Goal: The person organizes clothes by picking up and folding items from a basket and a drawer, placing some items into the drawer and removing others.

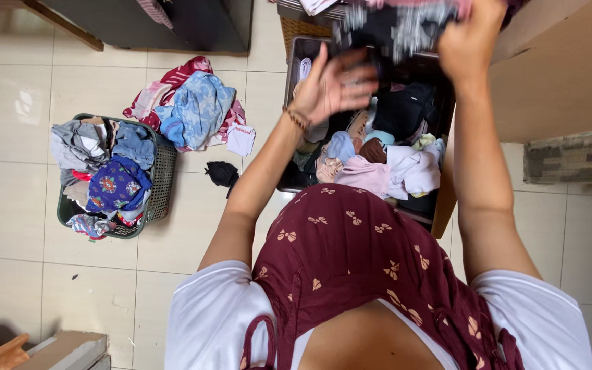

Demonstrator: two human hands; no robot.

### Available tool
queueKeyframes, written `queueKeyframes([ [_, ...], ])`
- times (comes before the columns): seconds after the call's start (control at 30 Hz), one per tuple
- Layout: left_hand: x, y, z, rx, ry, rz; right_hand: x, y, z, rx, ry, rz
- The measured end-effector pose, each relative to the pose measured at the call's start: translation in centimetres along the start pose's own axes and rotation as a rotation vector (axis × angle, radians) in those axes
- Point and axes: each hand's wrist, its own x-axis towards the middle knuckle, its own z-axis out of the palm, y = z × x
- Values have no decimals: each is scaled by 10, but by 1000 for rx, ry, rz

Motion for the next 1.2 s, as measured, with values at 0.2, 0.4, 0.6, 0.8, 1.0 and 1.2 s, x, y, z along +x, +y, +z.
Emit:
queueKeyframes([
  [0.2, -5, -77, -28, -138, 189, -347, -127, 33, 6, -326, -73, 118],
  [0.4, 44, -164, -97, -52, 372, -410, -217, 73, 36, -675, 30, 393],
  [0.6, 81, -221, -117, 155, 477, -482, -247, 78, 60, -578, -466, 785],
  [0.8, 113, -243, -108, 367, 320, -277, -258, 85, 66, -530, -501, 854],
  [1.0, 117, -234, -113, 449, 262, -164, -272, 113, 78, -571, -541, 768],
  [1.2, 104, -229, -121, 514, 535, -372, -236, 88, 63, -552, -569, 845],
])
